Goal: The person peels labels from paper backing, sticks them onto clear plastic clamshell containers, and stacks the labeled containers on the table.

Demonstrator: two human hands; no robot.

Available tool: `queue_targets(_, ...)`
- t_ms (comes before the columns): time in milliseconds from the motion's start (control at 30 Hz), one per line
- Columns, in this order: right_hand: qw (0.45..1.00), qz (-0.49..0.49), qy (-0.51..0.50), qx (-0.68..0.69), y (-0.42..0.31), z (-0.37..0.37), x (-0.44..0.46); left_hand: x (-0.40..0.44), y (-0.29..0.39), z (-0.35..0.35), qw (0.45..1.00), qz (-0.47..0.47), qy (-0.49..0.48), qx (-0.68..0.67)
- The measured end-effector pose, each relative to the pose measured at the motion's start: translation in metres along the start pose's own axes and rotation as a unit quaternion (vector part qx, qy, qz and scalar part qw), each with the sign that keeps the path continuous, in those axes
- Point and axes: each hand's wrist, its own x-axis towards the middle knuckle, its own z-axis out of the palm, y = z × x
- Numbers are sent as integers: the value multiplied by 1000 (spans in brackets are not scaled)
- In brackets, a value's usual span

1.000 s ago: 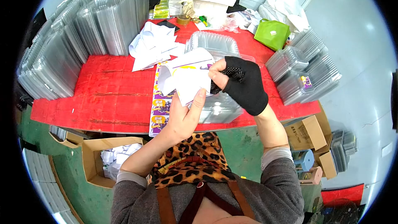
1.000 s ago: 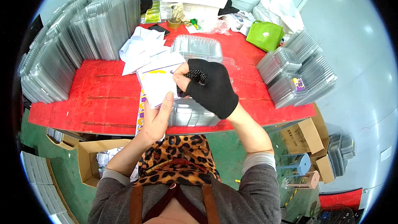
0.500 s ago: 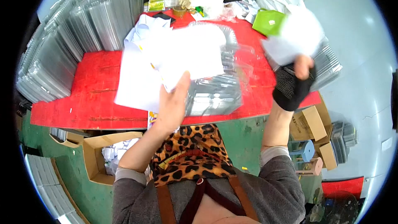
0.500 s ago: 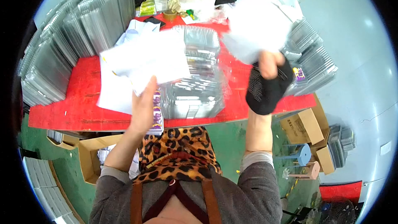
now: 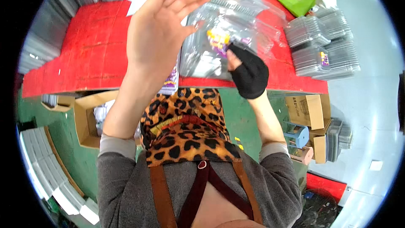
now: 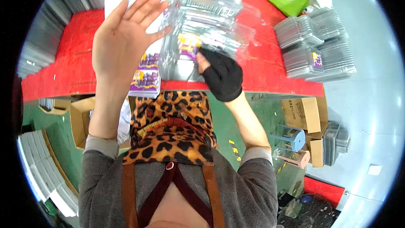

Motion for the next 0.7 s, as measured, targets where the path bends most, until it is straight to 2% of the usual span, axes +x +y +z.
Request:
queue_targets(33, 1000, 23, -13, 0, 3, 4, -1, -1, 0, -1, 1000, -2, 2, -15)
queue_targets(100, 1000, 10, 17, -20, 10, 16, -2, 0, 2, -3, 999, 0, -3, -42)
queue_targets(133, 999, 9, 21, -40, 12, 18, -1, 0, 3, 8, 996, -32, 56, -62)
queue_targets(400, 996, 45, -60, -49, 23, 10, 1, -1, 9, 5, 996, -47, 25, -67)
queue_targets(600, 996, 57, -72, 3, 26, 10, 3, -1, 9, 6, 996, -50, 28, -72)
queue_targets(700, 973, 135, -185, 32, 25, 3, 7, 0, 9, 6, 997, -53, 17, -55)
